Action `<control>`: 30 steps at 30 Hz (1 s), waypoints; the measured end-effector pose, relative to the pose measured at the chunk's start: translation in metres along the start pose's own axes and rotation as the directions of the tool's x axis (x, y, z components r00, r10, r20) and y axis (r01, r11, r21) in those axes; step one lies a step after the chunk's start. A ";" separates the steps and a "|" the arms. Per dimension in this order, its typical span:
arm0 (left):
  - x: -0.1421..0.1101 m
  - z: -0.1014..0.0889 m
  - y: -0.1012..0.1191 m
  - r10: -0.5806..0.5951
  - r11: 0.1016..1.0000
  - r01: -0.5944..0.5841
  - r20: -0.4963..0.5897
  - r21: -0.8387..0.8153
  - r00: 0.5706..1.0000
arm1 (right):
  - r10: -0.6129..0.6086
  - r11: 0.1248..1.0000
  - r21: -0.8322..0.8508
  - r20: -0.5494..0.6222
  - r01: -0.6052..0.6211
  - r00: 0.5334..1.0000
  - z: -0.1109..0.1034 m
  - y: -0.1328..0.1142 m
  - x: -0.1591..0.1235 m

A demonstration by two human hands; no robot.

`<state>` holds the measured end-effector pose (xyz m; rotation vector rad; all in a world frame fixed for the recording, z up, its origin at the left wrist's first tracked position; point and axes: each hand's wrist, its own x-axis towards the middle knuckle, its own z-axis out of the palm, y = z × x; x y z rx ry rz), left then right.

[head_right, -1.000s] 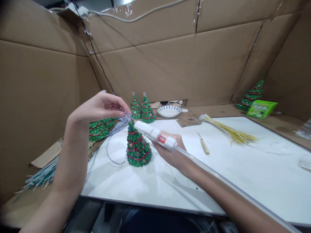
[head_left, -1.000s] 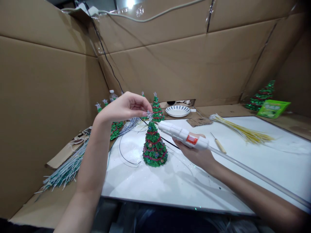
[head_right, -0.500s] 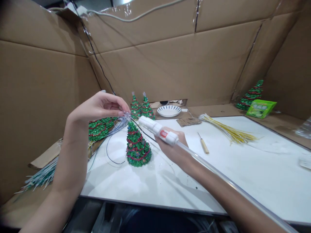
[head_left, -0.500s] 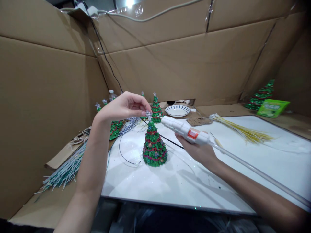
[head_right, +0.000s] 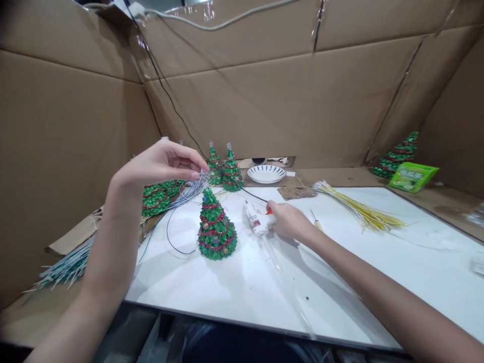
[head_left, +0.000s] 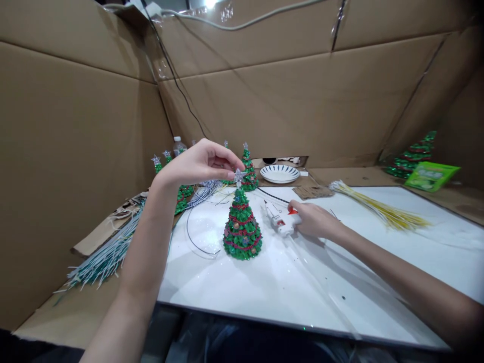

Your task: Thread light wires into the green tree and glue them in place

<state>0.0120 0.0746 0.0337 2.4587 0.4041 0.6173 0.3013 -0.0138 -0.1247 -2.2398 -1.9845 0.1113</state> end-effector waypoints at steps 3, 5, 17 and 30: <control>0.000 0.001 0.000 0.002 1.000 -0.002 -0.010 0.012 1.000 | -0.039 0.998 0.046 0.052 0.037 0.998 0.004 0.009 0.009; 0.000 0.001 0.000 -0.004 1.000 0.004 -0.012 0.002 1.000 | -0.054 0.996 0.079 0.073 0.048 0.996 0.007 0.012 0.012; 0.001 0.001 -0.002 0.012 0.999 -0.010 0.027 -0.044 1.000 | -0.199 0.805 0.483 -0.327 0.345 0.924 -0.066 -0.044 0.008; 0.001 0.000 -0.006 0.030 0.994 -0.027 0.025 -0.108 0.999 | -0.410 0.595 0.441 -0.552 0.672 0.726 -0.090 -0.110 0.007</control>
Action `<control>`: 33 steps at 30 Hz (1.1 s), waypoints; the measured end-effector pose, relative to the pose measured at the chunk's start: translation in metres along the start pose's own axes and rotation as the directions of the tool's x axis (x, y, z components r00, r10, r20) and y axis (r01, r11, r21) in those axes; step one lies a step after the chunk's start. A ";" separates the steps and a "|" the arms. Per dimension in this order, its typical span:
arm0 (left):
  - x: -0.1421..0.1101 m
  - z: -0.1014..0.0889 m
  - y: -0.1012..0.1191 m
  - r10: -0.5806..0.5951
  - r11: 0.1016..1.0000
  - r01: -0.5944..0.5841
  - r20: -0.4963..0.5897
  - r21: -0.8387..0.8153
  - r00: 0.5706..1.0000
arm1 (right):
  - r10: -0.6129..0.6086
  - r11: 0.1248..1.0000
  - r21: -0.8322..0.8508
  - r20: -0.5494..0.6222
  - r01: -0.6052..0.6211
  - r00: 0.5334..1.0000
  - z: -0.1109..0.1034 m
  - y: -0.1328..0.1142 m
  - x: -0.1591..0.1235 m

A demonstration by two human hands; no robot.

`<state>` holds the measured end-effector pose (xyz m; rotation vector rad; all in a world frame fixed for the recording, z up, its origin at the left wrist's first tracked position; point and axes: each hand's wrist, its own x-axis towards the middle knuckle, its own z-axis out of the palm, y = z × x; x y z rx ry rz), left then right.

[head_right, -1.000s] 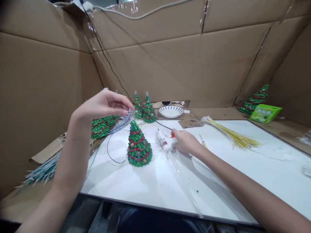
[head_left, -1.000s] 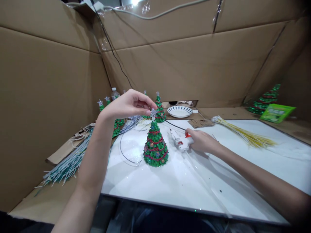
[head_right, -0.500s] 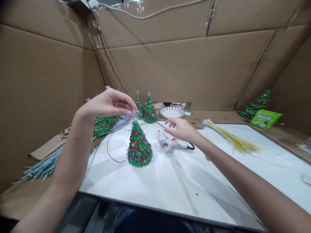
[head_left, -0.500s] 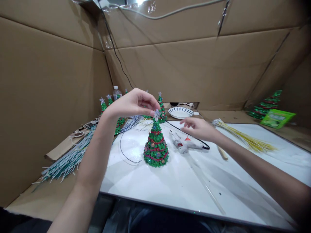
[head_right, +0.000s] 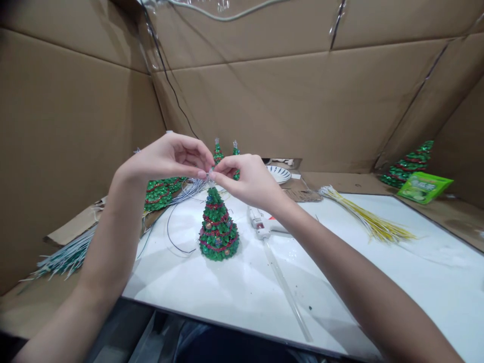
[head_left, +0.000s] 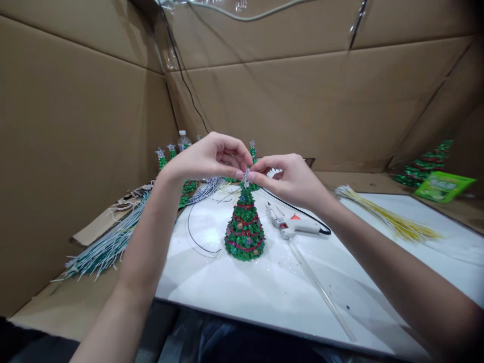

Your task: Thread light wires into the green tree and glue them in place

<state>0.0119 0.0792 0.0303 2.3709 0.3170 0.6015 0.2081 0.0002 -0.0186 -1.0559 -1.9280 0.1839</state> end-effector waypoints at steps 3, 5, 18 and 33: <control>-0.001 0.000 0.002 -0.012 1.000 0.013 -0.018 0.023 1.000 | -0.013 0.999 -0.047 -0.008 0.012 1.000 0.001 0.000 0.000; -0.001 0.001 0.003 -0.019 0.999 0.020 -0.022 0.035 1.000 | -0.012 0.998 -0.059 -0.026 0.011 1.000 0.003 0.000 -0.001; 0.000 0.001 0.002 -0.008 0.999 0.007 0.006 0.052 1.000 | -0.017 0.996 -0.086 -0.044 0.013 0.999 0.006 0.001 -0.001; 0.000 0.000 0.001 -0.019 0.999 0.017 0.045 0.042 0.999 | -0.031 0.994 -0.108 -0.020 0.028 0.999 0.005 -0.001 -0.001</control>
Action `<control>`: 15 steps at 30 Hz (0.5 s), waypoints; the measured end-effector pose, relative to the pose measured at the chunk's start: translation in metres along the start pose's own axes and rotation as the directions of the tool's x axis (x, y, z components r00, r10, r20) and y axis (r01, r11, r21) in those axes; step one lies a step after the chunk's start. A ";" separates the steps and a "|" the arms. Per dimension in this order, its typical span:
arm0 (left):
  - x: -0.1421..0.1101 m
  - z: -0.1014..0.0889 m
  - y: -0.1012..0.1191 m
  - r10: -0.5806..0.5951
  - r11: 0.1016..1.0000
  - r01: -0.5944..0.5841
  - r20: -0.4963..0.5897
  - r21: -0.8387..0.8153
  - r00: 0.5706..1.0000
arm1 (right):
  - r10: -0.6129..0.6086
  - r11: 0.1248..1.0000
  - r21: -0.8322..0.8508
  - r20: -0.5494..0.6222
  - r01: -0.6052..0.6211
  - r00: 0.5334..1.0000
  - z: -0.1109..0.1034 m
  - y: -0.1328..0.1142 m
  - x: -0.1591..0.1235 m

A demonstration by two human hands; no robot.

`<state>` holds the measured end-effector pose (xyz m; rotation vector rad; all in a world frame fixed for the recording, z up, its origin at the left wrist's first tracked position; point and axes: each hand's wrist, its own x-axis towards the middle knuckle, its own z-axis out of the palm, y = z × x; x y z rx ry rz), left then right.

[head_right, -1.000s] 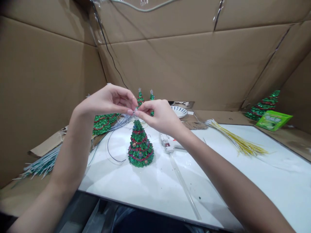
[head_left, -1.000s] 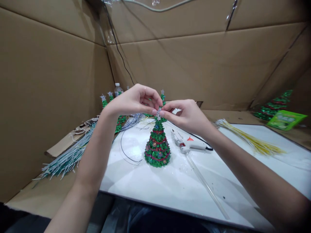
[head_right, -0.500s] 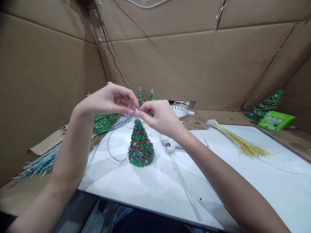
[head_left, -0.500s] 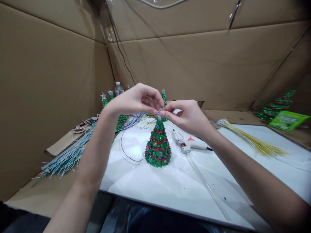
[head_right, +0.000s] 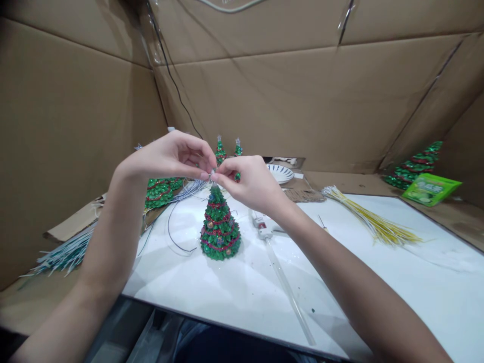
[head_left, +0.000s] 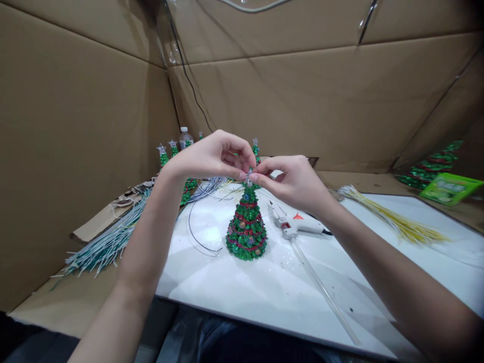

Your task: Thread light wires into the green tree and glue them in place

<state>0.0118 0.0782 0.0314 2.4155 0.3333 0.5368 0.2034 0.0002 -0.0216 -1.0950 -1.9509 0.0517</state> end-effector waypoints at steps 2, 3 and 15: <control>0.000 0.000 0.000 -0.001 1.000 0.001 0.000 0.003 1.000 | -0.002 1.000 0.002 0.000 0.002 1.000 0.000 0.000 0.000; 0.000 0.000 0.001 -0.001 1.000 0.001 0.000 0.004 1.000 | -0.003 1.000 0.004 -0.001 0.003 1.000 0.000 -0.001 0.000; 0.001 -0.001 -0.003 -0.001 1.000 0.001 0.011 0.002 1.000 | -0.008 0.999 0.032 0.014 0.008 1.000 -0.001 0.000 0.000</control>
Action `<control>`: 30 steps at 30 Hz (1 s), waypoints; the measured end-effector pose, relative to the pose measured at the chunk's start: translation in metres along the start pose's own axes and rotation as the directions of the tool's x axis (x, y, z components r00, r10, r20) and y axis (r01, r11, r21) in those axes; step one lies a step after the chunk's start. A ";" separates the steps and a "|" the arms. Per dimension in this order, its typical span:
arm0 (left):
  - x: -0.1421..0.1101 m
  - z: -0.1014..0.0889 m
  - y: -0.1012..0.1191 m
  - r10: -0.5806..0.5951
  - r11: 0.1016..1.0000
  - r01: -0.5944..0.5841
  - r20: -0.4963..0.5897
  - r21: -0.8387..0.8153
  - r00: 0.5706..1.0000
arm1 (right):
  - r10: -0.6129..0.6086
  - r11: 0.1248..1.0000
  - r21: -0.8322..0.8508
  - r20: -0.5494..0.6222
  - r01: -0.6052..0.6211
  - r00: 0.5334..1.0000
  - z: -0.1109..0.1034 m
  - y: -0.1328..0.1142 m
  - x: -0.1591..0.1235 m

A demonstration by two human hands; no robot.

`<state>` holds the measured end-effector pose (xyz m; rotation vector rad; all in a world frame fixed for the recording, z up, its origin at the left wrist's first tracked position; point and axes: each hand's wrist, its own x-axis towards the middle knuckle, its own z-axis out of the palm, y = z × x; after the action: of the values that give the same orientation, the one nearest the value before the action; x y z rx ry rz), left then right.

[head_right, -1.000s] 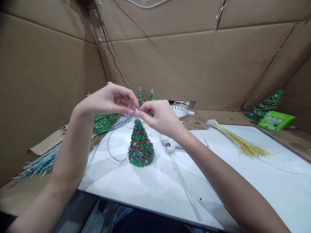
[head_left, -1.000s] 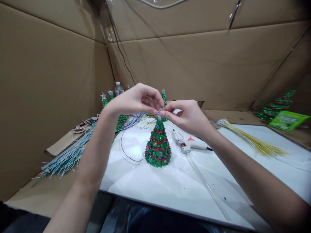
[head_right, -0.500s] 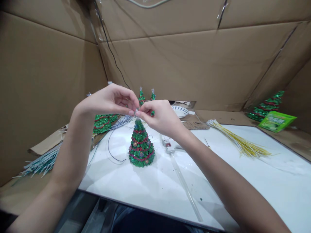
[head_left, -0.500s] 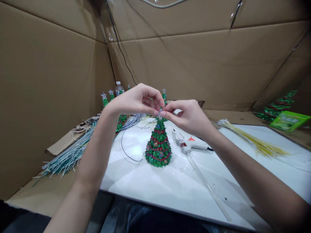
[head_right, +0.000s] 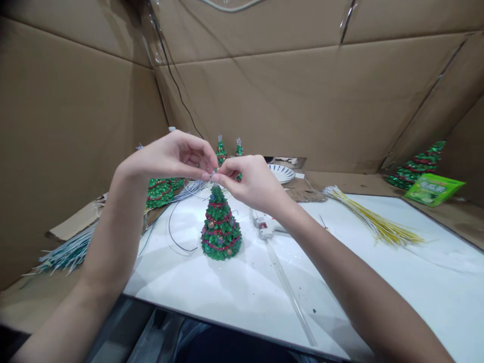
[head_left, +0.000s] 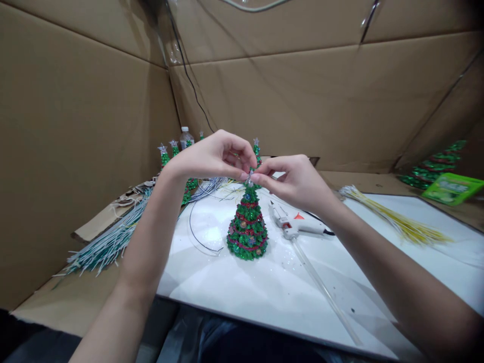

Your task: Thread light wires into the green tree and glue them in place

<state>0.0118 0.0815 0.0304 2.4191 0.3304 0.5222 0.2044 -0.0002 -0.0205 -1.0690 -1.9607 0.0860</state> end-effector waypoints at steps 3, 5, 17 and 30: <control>-0.001 0.000 0.001 -0.020 0.999 0.020 -0.005 0.030 1.000 | 0.003 1.000 0.005 0.008 -0.003 1.000 -0.001 0.000 0.000; -0.002 0.000 0.003 -0.044 0.998 0.045 -0.013 0.051 0.999 | 0.011 1.000 0.013 0.014 -0.011 1.000 -0.001 0.000 0.001; -0.002 0.001 0.007 -0.125 0.983 0.129 -0.034 0.128 0.992 | 0.074 0.997 -0.006 0.053 -0.074 0.996 -0.002 0.000 0.002; -0.002 0.003 0.009 -0.134 0.981 0.135 -0.015 0.142 0.991 | 0.111 0.990 0.073 0.087 -0.117 0.990 -0.001 0.003 0.002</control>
<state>0.0125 0.0727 0.0338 2.5109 0.5464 0.4583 0.2063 0.0030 -0.0202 -1.1417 -1.9525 0.2710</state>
